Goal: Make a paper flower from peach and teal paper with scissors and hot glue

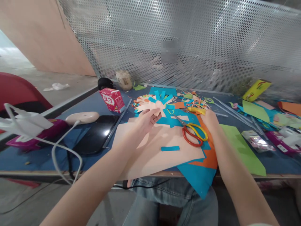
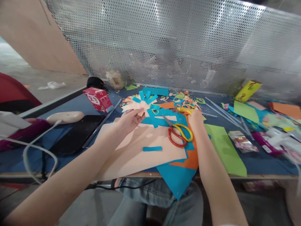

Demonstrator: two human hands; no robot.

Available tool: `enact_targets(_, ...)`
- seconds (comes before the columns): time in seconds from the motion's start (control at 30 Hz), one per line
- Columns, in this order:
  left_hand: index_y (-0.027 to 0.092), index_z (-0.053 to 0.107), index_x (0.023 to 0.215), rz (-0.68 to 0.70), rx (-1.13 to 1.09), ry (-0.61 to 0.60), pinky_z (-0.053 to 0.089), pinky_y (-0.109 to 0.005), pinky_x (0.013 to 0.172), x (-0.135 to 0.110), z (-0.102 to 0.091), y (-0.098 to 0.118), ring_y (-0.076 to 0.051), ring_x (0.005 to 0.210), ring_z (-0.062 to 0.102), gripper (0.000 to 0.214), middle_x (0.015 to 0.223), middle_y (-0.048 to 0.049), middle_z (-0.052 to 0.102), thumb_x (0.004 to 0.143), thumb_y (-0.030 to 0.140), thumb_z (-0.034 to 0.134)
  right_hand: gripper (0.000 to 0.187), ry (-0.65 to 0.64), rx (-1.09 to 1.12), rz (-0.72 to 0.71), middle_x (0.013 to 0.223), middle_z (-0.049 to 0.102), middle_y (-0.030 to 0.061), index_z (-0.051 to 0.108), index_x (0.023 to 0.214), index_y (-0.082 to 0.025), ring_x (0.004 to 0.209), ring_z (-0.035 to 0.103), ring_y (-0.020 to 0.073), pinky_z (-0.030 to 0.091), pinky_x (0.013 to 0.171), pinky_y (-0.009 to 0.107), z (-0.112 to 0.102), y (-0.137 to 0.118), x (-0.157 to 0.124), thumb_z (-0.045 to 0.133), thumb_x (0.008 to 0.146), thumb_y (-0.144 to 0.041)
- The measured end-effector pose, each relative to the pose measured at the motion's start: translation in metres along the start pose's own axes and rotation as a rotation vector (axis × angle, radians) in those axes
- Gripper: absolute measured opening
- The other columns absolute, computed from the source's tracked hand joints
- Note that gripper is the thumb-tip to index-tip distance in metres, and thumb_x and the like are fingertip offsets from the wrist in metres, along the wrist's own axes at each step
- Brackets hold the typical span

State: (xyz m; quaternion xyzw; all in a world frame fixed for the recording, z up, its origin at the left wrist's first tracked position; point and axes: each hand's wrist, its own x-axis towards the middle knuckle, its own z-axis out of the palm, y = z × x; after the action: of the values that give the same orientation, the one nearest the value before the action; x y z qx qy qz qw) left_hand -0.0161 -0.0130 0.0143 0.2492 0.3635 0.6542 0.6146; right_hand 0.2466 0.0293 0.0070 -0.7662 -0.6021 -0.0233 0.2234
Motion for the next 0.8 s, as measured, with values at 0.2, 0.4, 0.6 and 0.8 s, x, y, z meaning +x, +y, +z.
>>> enact_targets(0.2, 0.013, 0.05, 0.052, -0.032, -0.001, -0.029, 0.053, -0.021, 0.065, -0.004, 0.001, 0.0, -0.006, 0.052, 0.056, 0.023, 0.054, 0.0011, 0.056, 0.058, 0.007, 0.072, 0.023, 0.222, 0.089, -0.579, 0.098, 0.061, 0.0124, 0.059, 0.092, -0.016, 0.098, 0.055, 0.0257, 0.04, 0.085, 0.042, -0.015, -0.029, -0.019, 0.063, 0.076, -0.031)
enact_targets(0.4, 0.013, 0.049, 0.05, -0.048, -0.028, -0.066, 0.052, -0.019, 0.065, -0.009, 0.006, 0.003, -0.006, 0.054, 0.057, 0.024, 0.052, 0.0019, 0.054, 0.059, 0.006, 0.071, 0.018, 0.366, 0.098, -1.209, 0.098, 0.057, 0.0057, 0.056, 0.098, -0.023, 0.093, 0.05, 0.0185, 0.034, 0.086, 0.036, -0.03, -0.056, -0.056, 0.053, 0.085, -0.036)
enact_targets(0.6, 0.012, 0.054, 0.059, -0.126, -0.036, -0.109, 0.049, -0.016, 0.059, -0.011, 0.009, 0.009, -0.005, 0.052, 0.056, 0.016, 0.056, 0.0018, 0.057, 0.067, 0.005, 0.064, 0.02, 0.403, 0.196, -1.066, 0.103, 0.054, 0.0079, 0.053, 0.105, -0.023, 0.098, 0.049, 0.0201, 0.036, 0.086, 0.038, -0.024, -0.054, -0.052, 0.044, 0.088, -0.021)
enact_targets(0.8, 0.014, 0.055, 0.061, -0.186, -0.043, -0.209, 0.047, -0.017, 0.049, -0.013, 0.007, 0.01, -0.007, 0.051, 0.058, 0.014, 0.058, 0.0006, 0.06, 0.065, 0.005, 0.064, 0.038, 0.531, 0.295, -0.856, 0.115, 0.043, 0.0126, 0.044, 0.12, -0.022, 0.11, 0.044, 0.0247, 0.04, 0.09, 0.042, -0.022, -0.051, -0.043, 0.052, 0.083, -0.029)
